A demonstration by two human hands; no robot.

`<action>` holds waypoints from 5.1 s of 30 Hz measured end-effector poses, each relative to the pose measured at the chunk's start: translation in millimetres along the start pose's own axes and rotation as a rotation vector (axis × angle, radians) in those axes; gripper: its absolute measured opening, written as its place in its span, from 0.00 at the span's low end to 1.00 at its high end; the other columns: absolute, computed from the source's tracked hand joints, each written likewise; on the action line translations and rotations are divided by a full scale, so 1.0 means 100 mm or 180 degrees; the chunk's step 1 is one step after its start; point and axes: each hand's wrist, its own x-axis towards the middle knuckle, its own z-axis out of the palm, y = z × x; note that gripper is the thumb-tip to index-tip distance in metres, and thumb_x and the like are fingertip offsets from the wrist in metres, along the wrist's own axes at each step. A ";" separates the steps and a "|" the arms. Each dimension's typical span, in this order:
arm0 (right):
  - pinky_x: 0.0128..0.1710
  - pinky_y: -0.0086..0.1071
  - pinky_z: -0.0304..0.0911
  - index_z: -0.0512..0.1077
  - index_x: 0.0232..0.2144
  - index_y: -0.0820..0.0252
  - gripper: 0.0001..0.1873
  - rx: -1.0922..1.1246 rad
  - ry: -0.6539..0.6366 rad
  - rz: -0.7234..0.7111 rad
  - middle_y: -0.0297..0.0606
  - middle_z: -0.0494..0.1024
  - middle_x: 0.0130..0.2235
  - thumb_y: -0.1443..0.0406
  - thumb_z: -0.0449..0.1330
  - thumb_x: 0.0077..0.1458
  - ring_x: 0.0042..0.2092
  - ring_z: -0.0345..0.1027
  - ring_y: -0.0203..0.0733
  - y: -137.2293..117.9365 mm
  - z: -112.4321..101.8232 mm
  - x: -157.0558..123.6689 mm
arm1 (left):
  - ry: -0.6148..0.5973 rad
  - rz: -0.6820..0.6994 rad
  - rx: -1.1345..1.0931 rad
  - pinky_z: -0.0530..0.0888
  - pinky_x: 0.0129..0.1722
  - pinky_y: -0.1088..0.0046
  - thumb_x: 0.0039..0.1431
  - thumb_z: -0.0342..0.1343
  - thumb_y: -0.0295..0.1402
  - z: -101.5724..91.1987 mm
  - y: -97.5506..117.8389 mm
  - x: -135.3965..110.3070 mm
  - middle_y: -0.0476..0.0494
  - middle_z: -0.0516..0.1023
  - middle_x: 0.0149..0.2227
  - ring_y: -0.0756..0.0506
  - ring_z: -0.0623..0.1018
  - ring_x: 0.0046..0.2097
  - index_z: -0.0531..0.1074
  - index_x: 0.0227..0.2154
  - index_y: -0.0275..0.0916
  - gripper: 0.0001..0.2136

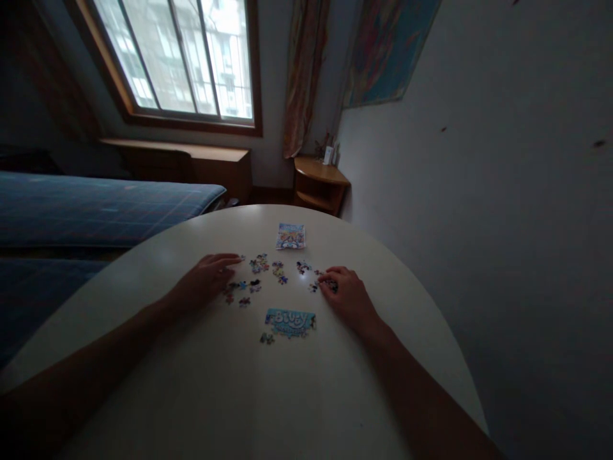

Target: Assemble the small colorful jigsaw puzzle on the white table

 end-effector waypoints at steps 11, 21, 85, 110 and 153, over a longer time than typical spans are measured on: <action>0.54 0.46 0.63 0.79 0.39 0.55 0.10 -0.0017 0.0005 -0.0032 0.42 0.77 0.48 0.64 0.59 0.59 0.49 0.69 0.48 0.00 0.01 -0.01 | -0.0466 0.0593 0.0104 0.62 0.64 0.55 0.71 0.41 0.38 0.12 0.21 -0.03 0.44 0.69 0.63 0.41 0.66 0.64 0.72 0.56 0.41 0.19; 0.54 0.46 0.62 0.79 0.39 0.55 0.10 -0.0021 0.0020 -0.0094 0.43 0.78 0.48 0.64 0.58 0.59 0.49 0.69 0.48 0.00 0.01 0.00 | -0.0135 0.0442 0.0466 0.72 0.53 0.58 0.70 0.44 0.36 0.04 0.23 -0.03 0.43 0.81 0.50 0.40 0.78 0.51 0.77 0.45 0.43 0.15; 0.44 0.36 0.65 0.77 0.39 0.55 0.06 0.0209 -0.0563 -0.1621 0.37 0.82 0.40 0.65 0.64 0.58 0.42 0.74 0.41 -0.74 0.04 -0.31 | -0.0476 0.1726 -0.1117 0.72 0.51 0.65 0.58 0.57 0.24 0.16 0.67 -0.21 0.45 0.79 0.46 0.45 0.76 0.49 0.74 0.42 0.41 0.10; 0.44 0.34 0.66 0.79 0.36 0.55 0.04 0.0442 -0.0722 -0.1589 0.38 0.80 0.39 0.65 0.63 0.59 0.41 0.73 0.40 -0.69 0.02 -0.28 | -0.0245 0.2348 -0.0198 0.68 0.45 0.69 0.68 0.55 0.33 0.12 0.74 -0.23 0.48 0.79 0.40 0.46 0.74 0.43 0.74 0.38 0.41 0.04; 0.44 0.37 0.61 0.76 0.32 0.55 0.05 0.0359 -0.0849 -0.1522 0.36 0.78 0.37 0.64 0.69 0.53 0.42 0.70 0.42 -0.84 0.07 -0.37 | -0.0373 0.2313 -0.0327 0.70 0.45 0.70 0.68 0.53 0.32 0.11 0.70 -0.20 0.45 0.79 0.40 0.47 0.75 0.43 0.75 0.39 0.41 0.06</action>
